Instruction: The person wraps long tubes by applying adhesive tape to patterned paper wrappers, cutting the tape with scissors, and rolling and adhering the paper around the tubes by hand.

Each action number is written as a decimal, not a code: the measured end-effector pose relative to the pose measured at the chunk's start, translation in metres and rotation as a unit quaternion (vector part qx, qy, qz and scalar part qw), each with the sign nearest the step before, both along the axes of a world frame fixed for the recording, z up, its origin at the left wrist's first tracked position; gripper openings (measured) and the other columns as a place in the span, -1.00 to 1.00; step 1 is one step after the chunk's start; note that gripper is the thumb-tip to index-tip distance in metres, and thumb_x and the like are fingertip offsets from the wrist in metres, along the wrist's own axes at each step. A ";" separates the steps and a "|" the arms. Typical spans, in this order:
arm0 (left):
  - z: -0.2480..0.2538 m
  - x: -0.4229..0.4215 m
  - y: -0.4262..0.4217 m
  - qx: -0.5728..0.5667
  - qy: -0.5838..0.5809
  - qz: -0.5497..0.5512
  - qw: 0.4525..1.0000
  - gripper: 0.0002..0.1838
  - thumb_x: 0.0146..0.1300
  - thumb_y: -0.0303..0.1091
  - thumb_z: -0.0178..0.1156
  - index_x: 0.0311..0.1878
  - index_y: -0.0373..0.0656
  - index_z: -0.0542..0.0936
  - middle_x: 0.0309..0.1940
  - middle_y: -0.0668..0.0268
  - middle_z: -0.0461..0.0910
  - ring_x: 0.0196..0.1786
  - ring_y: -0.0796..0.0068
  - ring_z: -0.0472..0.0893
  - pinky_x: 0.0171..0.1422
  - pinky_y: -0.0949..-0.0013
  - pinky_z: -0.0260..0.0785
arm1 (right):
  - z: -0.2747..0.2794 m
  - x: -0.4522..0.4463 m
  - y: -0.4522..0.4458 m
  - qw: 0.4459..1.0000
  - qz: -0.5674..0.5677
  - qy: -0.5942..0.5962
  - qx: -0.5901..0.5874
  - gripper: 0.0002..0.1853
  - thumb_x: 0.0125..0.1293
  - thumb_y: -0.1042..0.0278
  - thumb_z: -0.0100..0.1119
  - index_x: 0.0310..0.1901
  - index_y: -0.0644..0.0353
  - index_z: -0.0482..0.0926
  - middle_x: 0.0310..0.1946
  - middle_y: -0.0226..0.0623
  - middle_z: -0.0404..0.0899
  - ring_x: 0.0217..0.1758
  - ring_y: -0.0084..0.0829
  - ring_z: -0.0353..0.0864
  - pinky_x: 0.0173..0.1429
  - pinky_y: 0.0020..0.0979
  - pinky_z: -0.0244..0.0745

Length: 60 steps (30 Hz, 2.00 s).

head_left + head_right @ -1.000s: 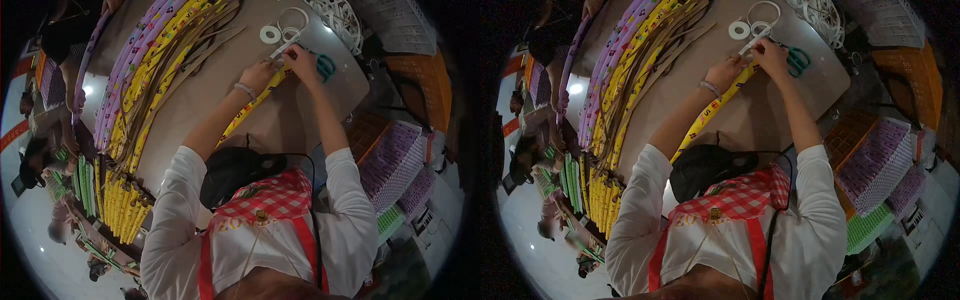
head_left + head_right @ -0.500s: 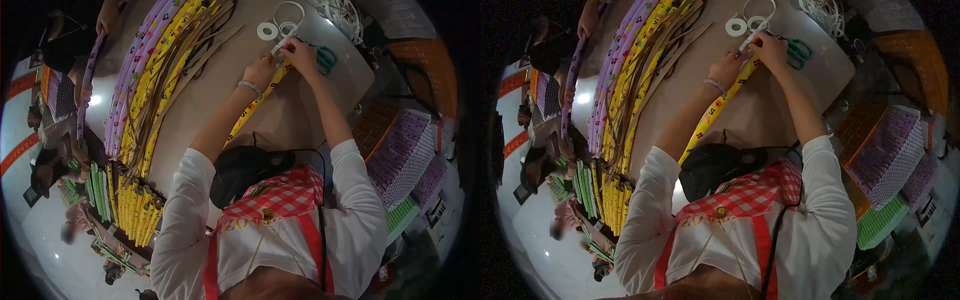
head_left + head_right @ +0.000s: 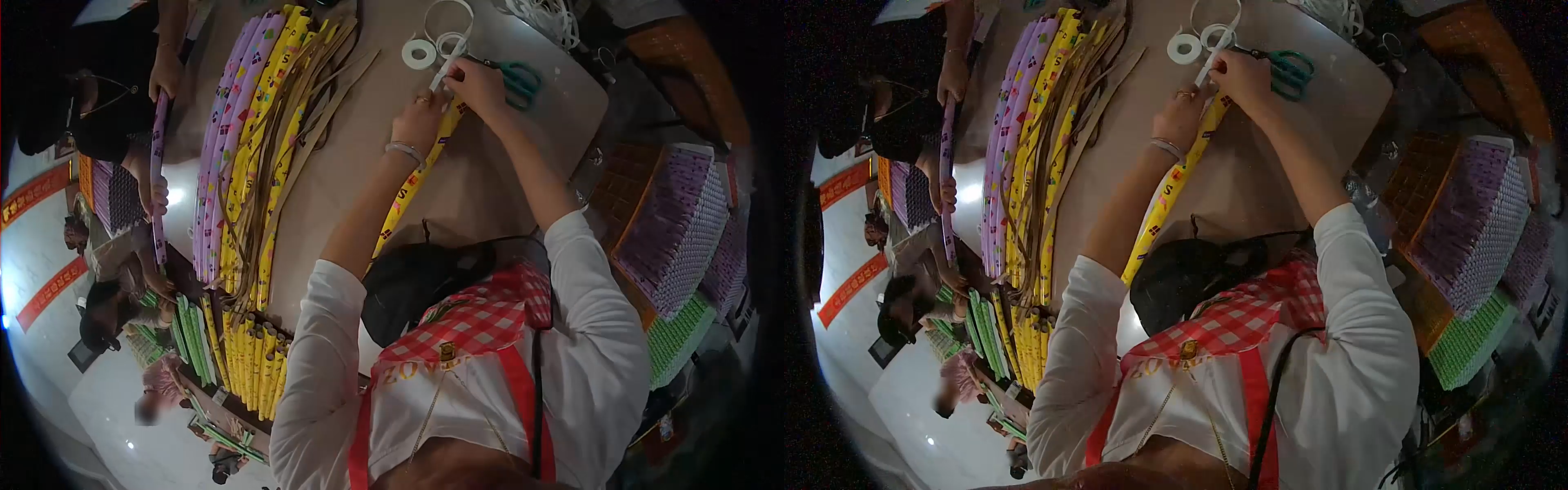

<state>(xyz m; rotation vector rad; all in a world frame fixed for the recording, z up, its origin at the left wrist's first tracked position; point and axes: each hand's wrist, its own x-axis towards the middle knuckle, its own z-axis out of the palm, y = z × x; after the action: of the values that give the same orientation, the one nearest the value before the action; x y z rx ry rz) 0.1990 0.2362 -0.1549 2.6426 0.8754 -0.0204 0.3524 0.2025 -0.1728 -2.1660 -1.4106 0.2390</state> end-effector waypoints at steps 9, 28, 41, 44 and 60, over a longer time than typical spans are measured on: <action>0.013 0.005 0.007 -0.042 0.032 -0.004 0.999 -0.47 0.08 -0.46 0.05 0.18 0.08 0.28 0.03 0.25 0.36 -0.05 0.21 0.47 -0.16 0.22 0.44 | 0.002 -0.002 0.001 0.994 -0.004 0.113 0.013 -0.84 -0.01 0.25 0.23 -0.41 0.05 0.48 -0.53 -0.43 0.59 -0.38 -0.36 0.57 -0.22 -0.22 0.24; 0.020 0.003 -0.002 -0.102 0.027 0.098 0.990 -0.66 0.19 -0.24 0.00 0.03 -0.09 0.34 -0.14 0.11 0.49 -0.13 0.05 0.53 -0.11 0.15 0.40 | 0.027 -0.035 -0.068 0.980 0.122 -0.088 0.132 -0.72 -0.05 0.43 0.18 -0.21 0.05 0.46 -0.15 -0.38 0.50 -0.02 -0.35 0.47 0.10 -0.23 0.25; 0.244 -0.126 -0.143 -0.172 -0.675 0.154 0.701 -0.77 0.29 -0.36 -0.06 -0.18 -0.33 0.49 -0.46 0.31 0.48 -0.41 0.53 0.44 -0.25 0.52 0.30 | 0.059 -0.064 -0.119 0.976 0.170 0.028 0.136 -0.81 0.20 0.50 -0.03 -0.18 0.17 0.53 -0.12 -0.24 0.51 -0.09 -0.24 0.48 0.02 -0.27 0.34; 0.319 -0.154 -0.215 -0.072 -0.778 0.041 0.623 -0.69 0.28 -0.16 -0.11 -0.49 -0.15 0.40 -0.55 0.36 0.31 -0.50 0.45 0.33 -0.34 0.44 0.20 | 0.058 -0.081 -0.142 0.968 0.167 0.122 0.141 -0.83 0.20 0.50 -0.01 -0.20 0.22 0.53 -0.22 -0.19 0.53 -0.17 -0.22 0.51 -0.12 -0.35 0.43; 0.354 -0.185 -0.328 -0.061 -0.681 0.092 0.724 -0.78 0.24 -0.21 -0.05 -0.46 -0.10 0.39 -0.49 0.37 0.28 -0.44 0.48 0.30 -0.26 0.42 0.20 | 0.046 -0.123 -0.182 0.948 0.244 0.182 0.091 -0.81 0.27 0.48 -0.05 -0.14 0.24 0.53 -0.17 -0.25 0.55 -0.10 -0.32 0.53 -0.06 -0.42 0.41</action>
<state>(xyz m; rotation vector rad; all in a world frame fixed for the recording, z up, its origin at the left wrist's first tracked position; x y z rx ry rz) 0.0144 -0.0918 0.1990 1.6251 0.4769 1.5930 0.2295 0.0209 -0.1264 -1.4994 -1.6460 0.6286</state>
